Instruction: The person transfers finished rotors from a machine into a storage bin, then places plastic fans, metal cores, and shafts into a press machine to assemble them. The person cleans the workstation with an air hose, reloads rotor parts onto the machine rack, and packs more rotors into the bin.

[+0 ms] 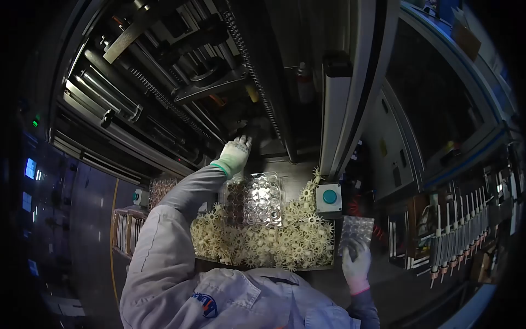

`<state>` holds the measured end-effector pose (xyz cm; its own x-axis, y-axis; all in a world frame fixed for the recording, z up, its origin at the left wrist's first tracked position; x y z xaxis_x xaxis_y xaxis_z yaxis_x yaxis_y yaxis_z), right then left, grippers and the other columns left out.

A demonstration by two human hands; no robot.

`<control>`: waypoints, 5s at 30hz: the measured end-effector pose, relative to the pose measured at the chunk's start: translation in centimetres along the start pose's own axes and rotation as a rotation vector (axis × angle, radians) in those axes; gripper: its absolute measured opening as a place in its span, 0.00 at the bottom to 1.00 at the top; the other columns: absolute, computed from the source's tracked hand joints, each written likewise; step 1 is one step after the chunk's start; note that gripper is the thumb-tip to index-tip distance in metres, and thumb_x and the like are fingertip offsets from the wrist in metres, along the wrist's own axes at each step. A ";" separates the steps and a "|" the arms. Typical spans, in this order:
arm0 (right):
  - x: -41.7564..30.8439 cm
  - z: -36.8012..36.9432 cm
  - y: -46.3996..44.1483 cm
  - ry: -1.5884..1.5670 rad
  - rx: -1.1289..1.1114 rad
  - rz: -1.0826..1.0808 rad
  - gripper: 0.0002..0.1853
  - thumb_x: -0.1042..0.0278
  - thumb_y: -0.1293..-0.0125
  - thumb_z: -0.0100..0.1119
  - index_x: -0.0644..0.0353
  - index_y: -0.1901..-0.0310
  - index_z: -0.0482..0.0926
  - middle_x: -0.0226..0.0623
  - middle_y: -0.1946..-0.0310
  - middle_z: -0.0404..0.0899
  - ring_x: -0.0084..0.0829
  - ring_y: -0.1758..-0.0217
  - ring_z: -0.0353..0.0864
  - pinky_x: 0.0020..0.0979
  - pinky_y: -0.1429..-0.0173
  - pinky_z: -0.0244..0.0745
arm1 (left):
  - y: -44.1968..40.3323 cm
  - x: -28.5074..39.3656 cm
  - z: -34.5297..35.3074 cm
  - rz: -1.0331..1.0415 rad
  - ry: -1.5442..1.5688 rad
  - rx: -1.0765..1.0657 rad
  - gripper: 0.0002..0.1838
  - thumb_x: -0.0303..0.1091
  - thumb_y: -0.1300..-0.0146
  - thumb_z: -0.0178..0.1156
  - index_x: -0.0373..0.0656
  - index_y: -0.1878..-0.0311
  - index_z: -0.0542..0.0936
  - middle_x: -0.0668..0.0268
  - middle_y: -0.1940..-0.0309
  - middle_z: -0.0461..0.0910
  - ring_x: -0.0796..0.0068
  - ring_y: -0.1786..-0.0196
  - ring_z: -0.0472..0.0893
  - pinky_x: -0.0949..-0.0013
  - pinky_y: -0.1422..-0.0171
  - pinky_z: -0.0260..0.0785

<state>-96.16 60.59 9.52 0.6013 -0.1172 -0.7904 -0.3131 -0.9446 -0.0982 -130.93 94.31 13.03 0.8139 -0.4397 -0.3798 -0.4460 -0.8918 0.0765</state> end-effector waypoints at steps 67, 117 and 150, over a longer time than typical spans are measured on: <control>-30.5 18.3 -16.3 -0.235 -0.102 -0.293 0.18 0.68 0.29 0.60 0.67 0.42 0.81 0.38 0.50 0.86 0.24 0.48 0.82 0.26 0.41 0.75 | 85.3 -14.2 35.9 -1.336 2.097 0.112 0.20 0.37 0.30 0.60 0.39 0.39 0.78 0.58 0.44 0.80 0.63 0.44 0.80 0.61 0.39 0.74; -15.7 11.5 -9.8 0.354 -0.280 -0.401 0.14 0.67 0.37 0.60 0.53 0.50 0.85 0.39 0.55 0.83 0.43 0.50 0.83 0.40 0.46 0.78 | 18.3 -10.2 -9.7 -0.301 1.463 0.670 0.31 0.26 0.42 0.72 0.36 0.36 0.71 0.55 0.44 0.78 0.65 0.40 0.79 0.65 0.33 0.73; -37.3 24.8 -30.2 0.454 -0.277 -0.660 0.13 0.61 0.34 0.59 0.62 0.62 0.85 0.54 0.65 0.83 0.56 0.58 0.83 0.50 0.54 0.77 | 44.4 -10.1 2.4 -0.693 1.233 0.250 0.28 0.33 0.31 0.58 0.38 0.29 0.67 0.47 0.36 0.74 0.51 0.31 0.72 0.59 0.28 0.65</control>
<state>-127.40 101.12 27.00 0.8531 0.4285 -0.2977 0.3613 -0.8968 -0.2555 -159.81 59.40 18.06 0.6301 0.1416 0.7635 0.2195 -0.9756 -0.0003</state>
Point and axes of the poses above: each hand's wrist, its own y-axis away from the middle knuckle, its own z-axis out of the palm, x = y × z, the point moved 9 cm from there along -y, towards the middle knuckle
